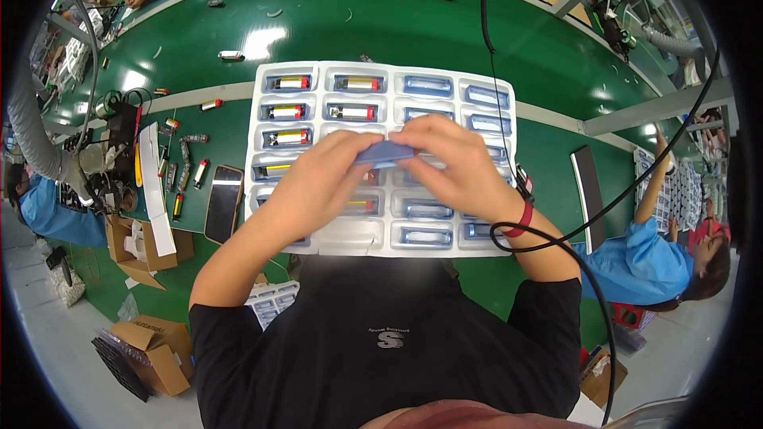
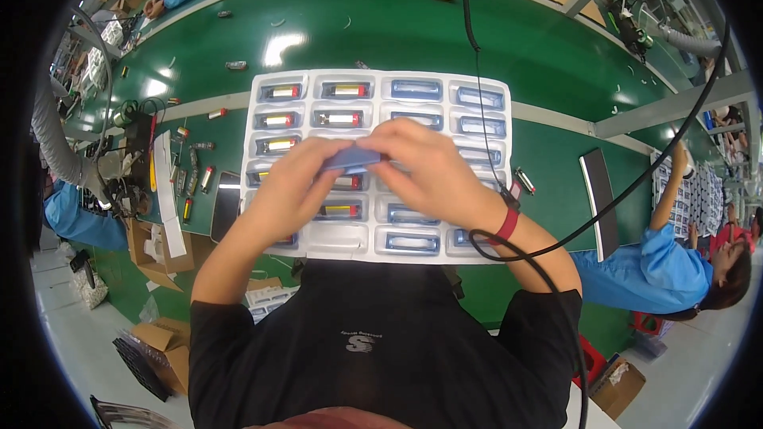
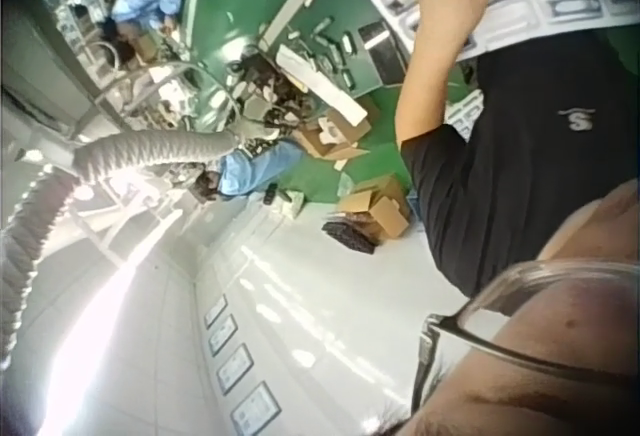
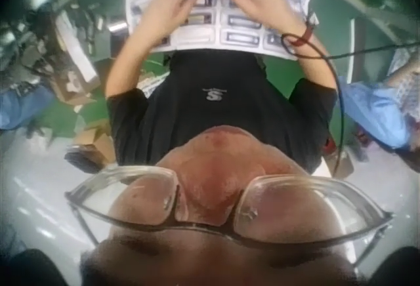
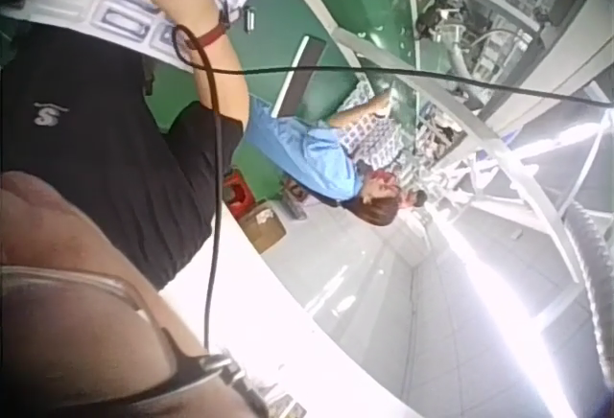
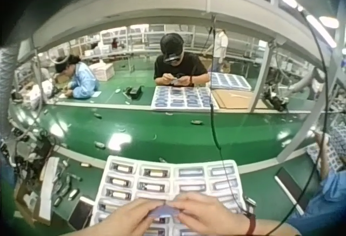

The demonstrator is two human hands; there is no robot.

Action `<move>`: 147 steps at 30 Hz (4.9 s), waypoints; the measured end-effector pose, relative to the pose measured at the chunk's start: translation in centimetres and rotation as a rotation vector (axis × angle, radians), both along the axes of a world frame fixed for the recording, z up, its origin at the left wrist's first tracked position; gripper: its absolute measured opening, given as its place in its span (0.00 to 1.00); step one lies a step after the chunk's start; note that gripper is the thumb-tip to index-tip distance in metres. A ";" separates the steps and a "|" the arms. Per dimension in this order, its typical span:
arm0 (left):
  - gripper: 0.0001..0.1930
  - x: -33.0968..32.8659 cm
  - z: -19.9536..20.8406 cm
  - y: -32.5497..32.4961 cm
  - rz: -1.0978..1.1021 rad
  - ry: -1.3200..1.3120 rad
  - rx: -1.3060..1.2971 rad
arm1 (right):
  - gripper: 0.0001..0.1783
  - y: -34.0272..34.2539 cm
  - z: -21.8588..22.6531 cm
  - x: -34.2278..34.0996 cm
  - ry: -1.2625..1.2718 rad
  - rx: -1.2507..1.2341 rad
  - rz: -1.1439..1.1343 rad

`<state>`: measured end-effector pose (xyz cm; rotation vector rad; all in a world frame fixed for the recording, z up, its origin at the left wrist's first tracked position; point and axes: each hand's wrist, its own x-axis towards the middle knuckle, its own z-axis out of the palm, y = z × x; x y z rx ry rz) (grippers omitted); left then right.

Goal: The person assembles electronic components by inserting small batteries or capacitors into blue plastic housings by hand, then places the assembled components into a white organizing tray.

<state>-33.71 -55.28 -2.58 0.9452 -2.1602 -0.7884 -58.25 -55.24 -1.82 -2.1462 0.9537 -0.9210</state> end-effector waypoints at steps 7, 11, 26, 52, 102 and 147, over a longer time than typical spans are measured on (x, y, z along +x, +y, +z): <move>0.22 -0.2 0.1 0.5 0.042 0.012 -0.226 | 0.20 0.3 -0.7 1.2 -0.076 -0.254 -0.041; 0.21 -0.2 0.5 0.7 0.131 0.115 -0.089 | 0.18 -0.7 -0.8 1.9 -0.277 -0.011 -0.016; 0.21 4.4 0.0 5.6 -0.148 -0.182 -0.026 | 0.17 -17.2 -2.7 -0.9 0.327 0.279 0.100; 0.14 -4.3 1.9 -5.4 -0.223 -0.246 -0.255 | 0.15 -8.9 -0.2 -10.8 -0.689 0.377 -0.227; 0.31 -11.6 -0.2 -11.4 -0.171 0.873 1.070 | 0.09 -8.7 -2.4 -9.1 -0.539 0.289 -0.255; 0.18 -11.9 -1.6 -11.6 -0.158 0.745 0.809 | 0.15 -9.3 -3.3 -8.5 -0.790 0.266 -0.234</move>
